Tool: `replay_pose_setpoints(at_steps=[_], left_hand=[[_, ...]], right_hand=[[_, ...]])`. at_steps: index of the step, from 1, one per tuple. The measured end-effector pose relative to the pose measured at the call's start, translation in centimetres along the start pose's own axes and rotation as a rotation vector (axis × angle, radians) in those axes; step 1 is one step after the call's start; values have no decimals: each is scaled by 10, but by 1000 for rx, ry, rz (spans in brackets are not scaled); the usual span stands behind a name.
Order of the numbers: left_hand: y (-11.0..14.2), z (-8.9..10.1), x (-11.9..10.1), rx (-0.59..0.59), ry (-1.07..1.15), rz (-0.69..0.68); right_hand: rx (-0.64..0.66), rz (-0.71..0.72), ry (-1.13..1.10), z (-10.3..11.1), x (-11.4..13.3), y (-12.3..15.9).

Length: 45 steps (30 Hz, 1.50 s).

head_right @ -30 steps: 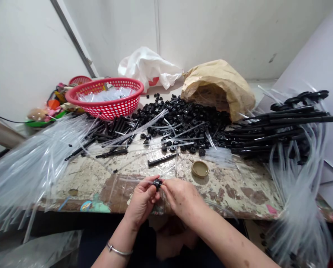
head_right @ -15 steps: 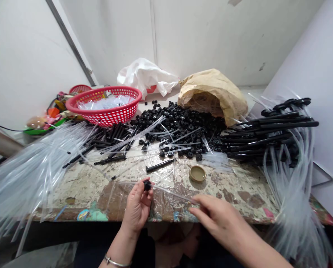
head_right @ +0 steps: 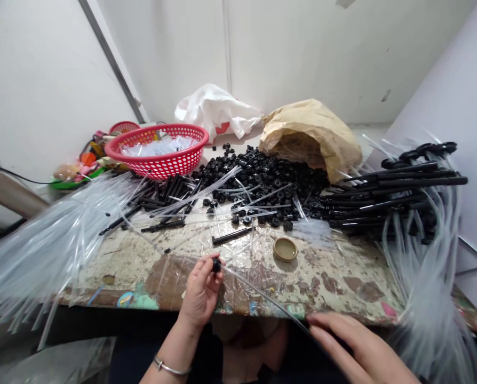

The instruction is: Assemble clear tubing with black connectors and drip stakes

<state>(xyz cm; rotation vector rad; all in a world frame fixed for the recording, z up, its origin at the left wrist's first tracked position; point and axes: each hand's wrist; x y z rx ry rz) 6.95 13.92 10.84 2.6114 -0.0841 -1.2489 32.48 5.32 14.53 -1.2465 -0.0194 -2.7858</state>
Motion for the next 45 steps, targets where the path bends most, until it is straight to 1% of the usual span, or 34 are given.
replay_pose_setpoints(at_steps=[2,3,6,7,9,11,13,15,17,19,22,24,26,28,31,34,37,40,45], left_hand=[[1,0,0,23,-61,19],[2,0,1,27,-89,28],[3,0,1,30,-142,45],[4,0,1,30,-152,44],[3,0,1,28,-161,40],[2,1,1,8,-146,38],[1,1,1,-7,-114,44],[0,1,1,-3,-94,52],[0,1,0,17,-97,65],[0,1,-1,24,-100,78],[1,1,-2,30,-99,92],[1,1,-3,42,-99,100],[1,0,-3,54,-97,107],[2,0,-3,64,-96,111],[2,-1,-3,67,-104,93],[2,-2,-3,46,-122,65],[1,-3,-4,18,-88,59],[1,-3,-5,-26,-5,51],[-2,-1,-5,-51,89,12]], right_hand=[[146,97,-31,-6,27,-40],[178,146,-50,-14,42,-62],[223,259,-29,-52,79,-127],[230,253,12,-67,87,-146],[225,243,53,-95,94,-177],[208,231,94,-118,93,-195],[190,227,120,-131,89,-204],[178,229,119,-135,86,-207],[159,234,84,-132,88,-210],[124,235,20,-121,96,-215],[59,207,-118,-93,111,-220],[36,171,-217,-72,117,-215],[23,142,-299,-53,115,-204],[-2,108,-408,-41,108,-191],[11,52,-489,-37,92,-179],[39,23,-438,-41,81,-178],[20,-14,-470,-40,77,-176],[-5,-25,-428,-27,67,-164],[-116,-26,-62,6,31,-132]])
Point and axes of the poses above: each hand's wrist, its own y-axis away from the middle knuckle, its own z-axis out of the back of the hand, x = y × z, and after that the axes turned 6 degrees about -y, right-handed
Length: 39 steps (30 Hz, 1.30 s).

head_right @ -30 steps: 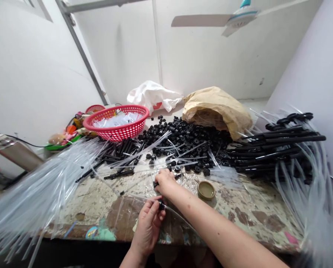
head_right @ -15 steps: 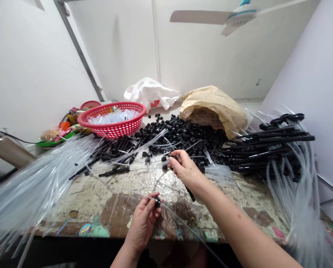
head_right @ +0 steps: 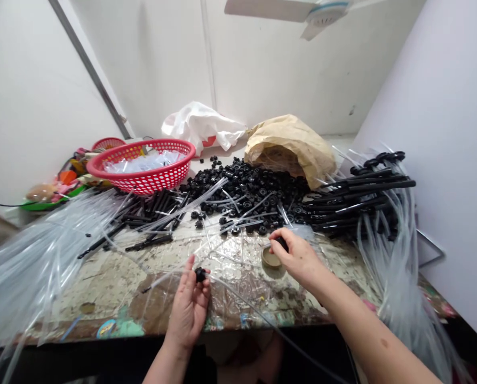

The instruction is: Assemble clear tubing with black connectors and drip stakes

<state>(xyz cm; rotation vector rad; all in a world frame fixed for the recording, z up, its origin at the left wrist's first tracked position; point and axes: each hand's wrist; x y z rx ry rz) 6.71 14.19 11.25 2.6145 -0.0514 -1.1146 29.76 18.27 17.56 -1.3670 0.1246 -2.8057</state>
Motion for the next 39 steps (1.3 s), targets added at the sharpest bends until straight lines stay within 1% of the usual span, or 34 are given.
replay_pose_setpoints(at_steps=[2,5,10,13,16,18,21,22,24,26,29,32,34,36,39], left_hand=[[-1,1,0,-5,6,-16],[-3,1,1,-1,-6,-24],[-1,0,2,10,-51,-47],[0,-1,2,-6,-79,-84],[-1,-2,3,-10,-85,-85],[-1,-2,3,-17,-85,-86],[2,-3,5,-49,-78,-116],[3,-3,6,-59,-76,-126],[5,-5,5,-74,-90,-131],[4,-7,0,-85,-122,-132],[-2,-7,-18,-91,-216,-170],[-11,0,-42,-129,-404,-241],[-14,6,-52,-146,-497,-264],[-14,9,-53,-122,-497,-252],[-7,7,-40,-62,-446,-193]], right_hand=[[-20,0,126,9,-13,8],[-5,1,238,13,-25,16],[16,28,312,7,-28,19],[-15,36,282,8,-25,18],[-89,9,150,10,-18,18],[-92,-66,-38,8,-10,20],[-6,-188,-396,0,2,26],[26,-213,-489,-4,6,28],[76,-248,-604,-10,13,34],[107,-278,-653,-14,17,38],[124,-288,-698,-16,22,40],[122,-285,-708,-15,23,40],[124,-284,-703,-14,22,41],[127,-271,-712,-14,20,42],[134,-249,-759,-13,22,44]])
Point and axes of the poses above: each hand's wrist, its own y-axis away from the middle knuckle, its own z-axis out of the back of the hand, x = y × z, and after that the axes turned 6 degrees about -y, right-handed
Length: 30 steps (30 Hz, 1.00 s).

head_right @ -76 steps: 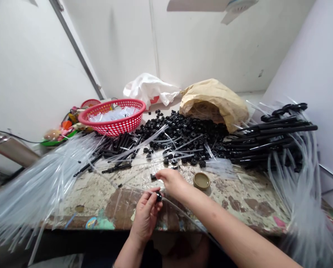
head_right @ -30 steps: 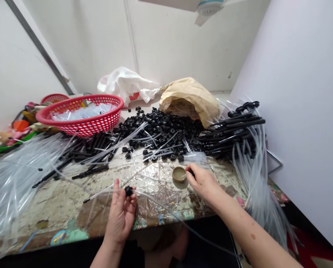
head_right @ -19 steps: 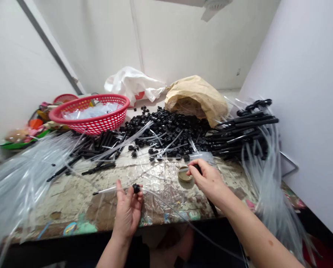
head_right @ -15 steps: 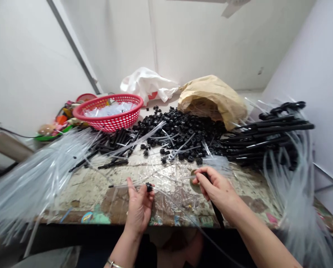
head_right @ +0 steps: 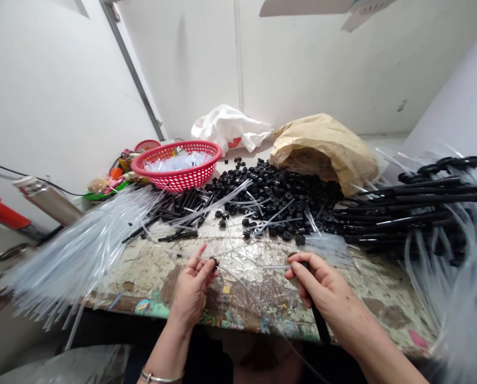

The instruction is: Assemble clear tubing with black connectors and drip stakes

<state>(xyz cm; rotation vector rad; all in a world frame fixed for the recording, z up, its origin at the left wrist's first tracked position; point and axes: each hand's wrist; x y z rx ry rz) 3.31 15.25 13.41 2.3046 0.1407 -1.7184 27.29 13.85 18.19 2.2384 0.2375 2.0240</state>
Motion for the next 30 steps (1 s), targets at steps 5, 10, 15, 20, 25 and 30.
replay_pose_setpoints(at_steps=[5,10,15,20,25,30], left_hand=[[20,-24,18,80,149,130],[26,-34,26,108,294,230],[25,-34,34,83,336,269],[25,-37,39,50,387,277],[24,-41,38,8,399,283],[24,-42,38,-5,401,306]], right_hand=[[60,-61,-83,-16,9,11],[140,-128,-142,-37,-1,22],[80,-144,-155,-42,-21,16],[34,-122,-141,-41,-29,10],[17,-97,-83,-43,-33,8],[17,-67,-49,-44,-35,5]])
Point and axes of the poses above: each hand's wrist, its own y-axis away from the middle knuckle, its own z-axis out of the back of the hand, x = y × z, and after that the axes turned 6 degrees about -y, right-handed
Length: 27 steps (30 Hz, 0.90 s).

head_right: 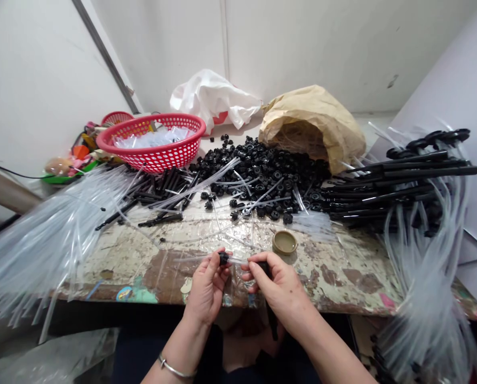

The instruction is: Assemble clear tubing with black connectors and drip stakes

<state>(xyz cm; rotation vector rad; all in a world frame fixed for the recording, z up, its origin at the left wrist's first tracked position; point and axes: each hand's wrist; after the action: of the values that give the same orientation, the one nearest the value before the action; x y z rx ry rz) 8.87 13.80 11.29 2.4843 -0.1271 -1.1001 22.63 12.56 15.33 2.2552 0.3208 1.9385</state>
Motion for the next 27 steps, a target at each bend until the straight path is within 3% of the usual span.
replay_pose_setpoints(at_steps=[27], left_hand=[[0,1,0,-15,21,17]], right_hand=[[-30,15,125,-4,7,-2]])
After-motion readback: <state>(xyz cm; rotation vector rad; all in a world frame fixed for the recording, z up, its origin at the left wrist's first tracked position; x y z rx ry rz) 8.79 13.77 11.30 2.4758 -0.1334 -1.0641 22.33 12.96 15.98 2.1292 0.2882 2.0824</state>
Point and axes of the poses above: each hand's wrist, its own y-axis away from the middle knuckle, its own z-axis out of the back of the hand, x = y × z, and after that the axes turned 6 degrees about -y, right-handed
